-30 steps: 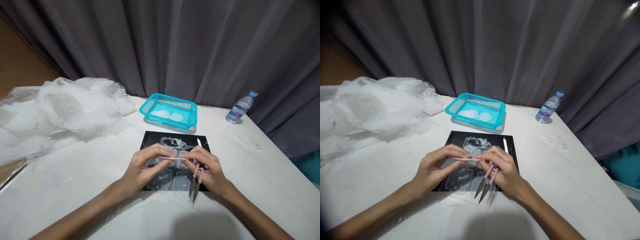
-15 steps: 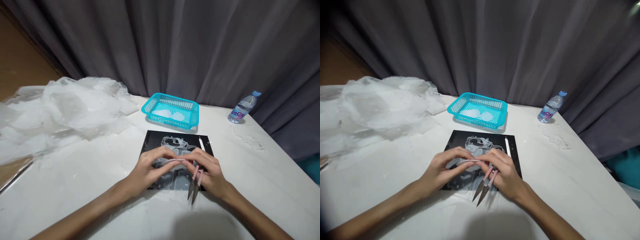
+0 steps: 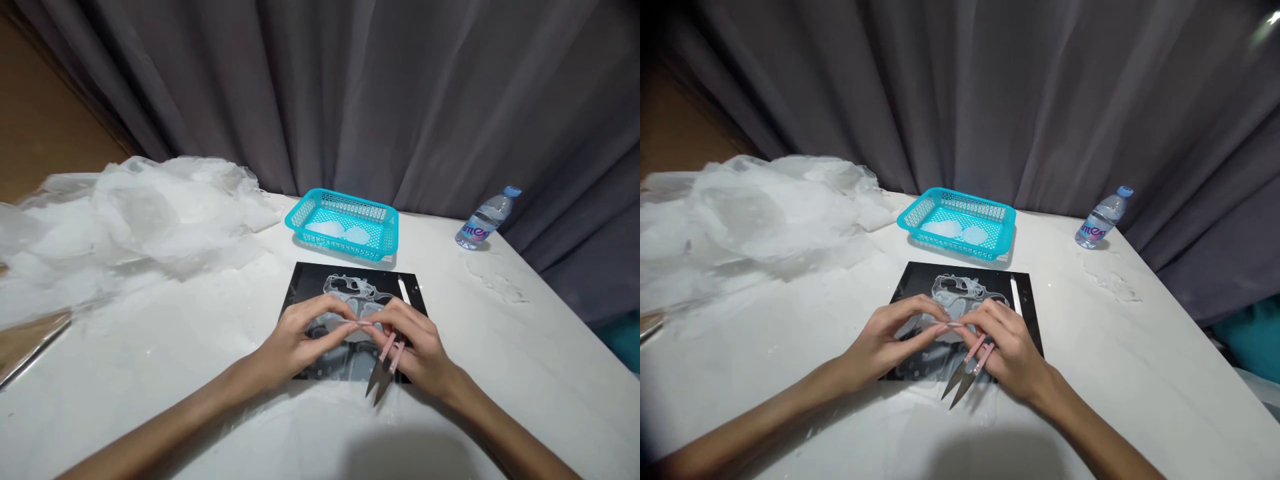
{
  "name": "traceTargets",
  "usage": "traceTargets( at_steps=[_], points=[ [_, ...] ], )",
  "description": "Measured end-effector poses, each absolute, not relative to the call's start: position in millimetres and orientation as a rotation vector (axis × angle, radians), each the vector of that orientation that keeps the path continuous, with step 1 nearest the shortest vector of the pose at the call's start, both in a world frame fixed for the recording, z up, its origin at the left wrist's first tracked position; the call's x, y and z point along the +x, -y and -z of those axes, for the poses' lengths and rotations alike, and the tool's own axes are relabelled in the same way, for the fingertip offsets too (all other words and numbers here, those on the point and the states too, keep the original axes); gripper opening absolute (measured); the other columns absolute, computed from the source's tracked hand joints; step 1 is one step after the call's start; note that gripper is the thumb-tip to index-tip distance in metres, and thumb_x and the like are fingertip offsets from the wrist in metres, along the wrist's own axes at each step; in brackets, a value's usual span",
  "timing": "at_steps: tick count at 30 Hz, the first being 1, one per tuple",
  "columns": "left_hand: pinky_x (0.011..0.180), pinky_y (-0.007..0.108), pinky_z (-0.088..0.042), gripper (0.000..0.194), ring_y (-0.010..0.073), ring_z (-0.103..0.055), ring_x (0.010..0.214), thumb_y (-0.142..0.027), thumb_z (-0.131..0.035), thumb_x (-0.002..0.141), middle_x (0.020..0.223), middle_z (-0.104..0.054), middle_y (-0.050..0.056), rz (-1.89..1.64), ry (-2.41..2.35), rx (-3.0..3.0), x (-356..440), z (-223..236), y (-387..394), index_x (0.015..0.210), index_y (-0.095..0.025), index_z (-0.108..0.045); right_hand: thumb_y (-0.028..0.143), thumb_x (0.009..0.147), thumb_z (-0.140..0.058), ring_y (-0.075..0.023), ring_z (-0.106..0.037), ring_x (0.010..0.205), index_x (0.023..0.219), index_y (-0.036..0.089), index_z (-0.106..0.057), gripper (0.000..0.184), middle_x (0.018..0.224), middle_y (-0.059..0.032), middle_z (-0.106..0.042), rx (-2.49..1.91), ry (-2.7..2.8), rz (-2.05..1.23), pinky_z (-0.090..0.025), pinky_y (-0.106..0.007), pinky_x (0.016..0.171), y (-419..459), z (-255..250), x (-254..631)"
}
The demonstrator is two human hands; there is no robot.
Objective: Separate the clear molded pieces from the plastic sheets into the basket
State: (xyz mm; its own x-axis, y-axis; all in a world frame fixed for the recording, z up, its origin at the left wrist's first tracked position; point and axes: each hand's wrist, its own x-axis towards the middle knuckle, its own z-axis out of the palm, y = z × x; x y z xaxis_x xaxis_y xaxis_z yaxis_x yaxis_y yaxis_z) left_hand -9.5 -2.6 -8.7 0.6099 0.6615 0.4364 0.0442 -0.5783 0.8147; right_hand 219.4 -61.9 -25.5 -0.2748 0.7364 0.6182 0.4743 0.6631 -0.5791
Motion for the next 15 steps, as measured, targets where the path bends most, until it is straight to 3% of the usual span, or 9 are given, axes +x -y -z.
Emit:
traceTargets(
  at_steps=[15],
  points=[
    [0.084, 0.023, -0.06, 0.026, 0.015, -0.075, 0.089, -0.011, -0.078, 0.09, 0.101, -0.075, 0.004, -1.224, -0.521, 2.061, -9.8, 7.9, 7.2, 0.113, -0.019, -0.068, 0.009, 0.097, -0.067, -0.0131, -0.051, 0.064, 0.115, 0.02, -0.067, 0.021, 0.074, 0.0023, -0.054, -0.893, 1.903, -0.162, -0.041, -0.026, 0.056, 64.3, 18.1, 221.2]
  ],
)
